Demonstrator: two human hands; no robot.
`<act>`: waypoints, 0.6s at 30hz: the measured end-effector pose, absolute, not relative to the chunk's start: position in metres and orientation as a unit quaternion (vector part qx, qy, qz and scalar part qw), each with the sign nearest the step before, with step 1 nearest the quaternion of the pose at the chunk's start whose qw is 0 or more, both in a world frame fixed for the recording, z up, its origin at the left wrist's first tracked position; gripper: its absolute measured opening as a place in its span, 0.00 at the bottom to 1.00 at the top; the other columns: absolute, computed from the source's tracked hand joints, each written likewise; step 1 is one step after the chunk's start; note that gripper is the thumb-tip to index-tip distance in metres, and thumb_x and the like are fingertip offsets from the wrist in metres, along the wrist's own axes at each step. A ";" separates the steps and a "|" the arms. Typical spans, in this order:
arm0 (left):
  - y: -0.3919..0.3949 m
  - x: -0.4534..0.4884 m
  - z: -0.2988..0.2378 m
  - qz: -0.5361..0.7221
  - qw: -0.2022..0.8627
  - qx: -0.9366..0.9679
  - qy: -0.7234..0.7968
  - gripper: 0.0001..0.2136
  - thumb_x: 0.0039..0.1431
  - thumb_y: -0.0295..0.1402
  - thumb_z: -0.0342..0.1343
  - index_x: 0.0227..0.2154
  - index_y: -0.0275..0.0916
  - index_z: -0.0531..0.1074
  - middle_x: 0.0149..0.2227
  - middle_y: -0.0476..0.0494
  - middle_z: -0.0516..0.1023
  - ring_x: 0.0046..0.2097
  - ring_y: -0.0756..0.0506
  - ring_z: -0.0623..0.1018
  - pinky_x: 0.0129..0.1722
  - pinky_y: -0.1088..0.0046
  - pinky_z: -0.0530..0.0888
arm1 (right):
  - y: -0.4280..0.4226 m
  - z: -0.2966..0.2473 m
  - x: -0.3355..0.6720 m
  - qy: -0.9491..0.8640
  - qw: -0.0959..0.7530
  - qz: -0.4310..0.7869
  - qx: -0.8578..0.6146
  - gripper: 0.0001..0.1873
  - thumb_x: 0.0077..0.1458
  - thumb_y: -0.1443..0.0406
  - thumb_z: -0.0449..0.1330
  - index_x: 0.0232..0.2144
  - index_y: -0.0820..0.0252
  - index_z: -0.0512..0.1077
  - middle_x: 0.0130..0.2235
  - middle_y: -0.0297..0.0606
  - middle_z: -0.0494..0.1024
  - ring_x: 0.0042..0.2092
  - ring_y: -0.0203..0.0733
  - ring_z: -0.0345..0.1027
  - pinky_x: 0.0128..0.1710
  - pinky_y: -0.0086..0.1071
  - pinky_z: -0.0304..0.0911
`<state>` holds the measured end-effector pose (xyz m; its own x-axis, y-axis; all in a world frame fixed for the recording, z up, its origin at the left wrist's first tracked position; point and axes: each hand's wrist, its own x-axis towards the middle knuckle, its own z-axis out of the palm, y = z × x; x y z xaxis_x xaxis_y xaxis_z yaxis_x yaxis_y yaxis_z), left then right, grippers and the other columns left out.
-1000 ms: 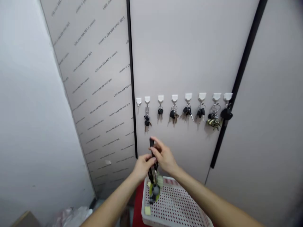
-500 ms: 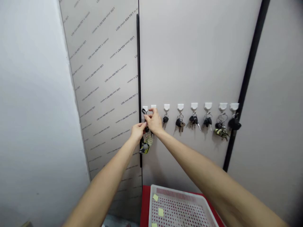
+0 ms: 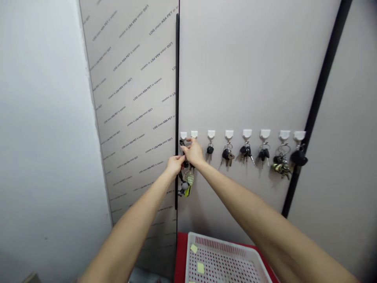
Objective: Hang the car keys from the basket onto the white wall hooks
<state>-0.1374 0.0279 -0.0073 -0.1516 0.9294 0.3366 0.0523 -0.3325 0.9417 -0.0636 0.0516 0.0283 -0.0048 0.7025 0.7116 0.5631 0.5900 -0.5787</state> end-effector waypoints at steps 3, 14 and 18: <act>0.030 -0.142 -0.012 0.581 0.349 0.555 0.481 0.10 0.39 0.31 0.48 0.09 0.33 0.60 0.09 0.55 0.57 0.14 0.57 0.57 0.17 0.79 0.56 | 0.053 0.025 -0.064 -0.728 0.509 0.048 -0.457 0.14 0.37 0.66 0.53 0.32 0.61 0.60 0.22 0.34 0.68 0.26 0.35 0.62 0.28 0.30 0.56; 0.024 -0.165 -0.041 0.573 0.306 0.545 0.530 0.09 0.39 0.26 0.48 0.26 0.32 0.68 0.25 0.45 0.72 0.26 0.52 0.68 0.31 0.75 0.64 | 0.021 -0.028 -0.012 -0.761 0.485 0.095 -0.421 0.12 0.42 0.64 0.46 0.33 0.61 0.60 0.24 0.33 0.69 0.23 0.32 0.61 0.26 0.28 0.56; 0.013 -0.171 -0.076 0.594 0.233 0.531 0.558 0.10 0.41 0.28 0.45 0.28 0.33 0.67 0.33 0.43 0.71 0.35 0.51 0.69 0.38 0.74 0.63 | 0.006 -0.093 0.022 -0.759 0.428 0.158 -0.464 0.11 0.42 0.64 0.45 0.30 0.62 0.61 0.24 0.35 0.69 0.23 0.33 0.62 0.27 0.28 0.56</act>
<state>-0.1713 0.0134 -0.0758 -0.3276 0.8692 0.3704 0.3151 -0.2691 0.9101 0.0224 0.0058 -0.0926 -0.2029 0.8396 0.5038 0.5687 0.5199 -0.6374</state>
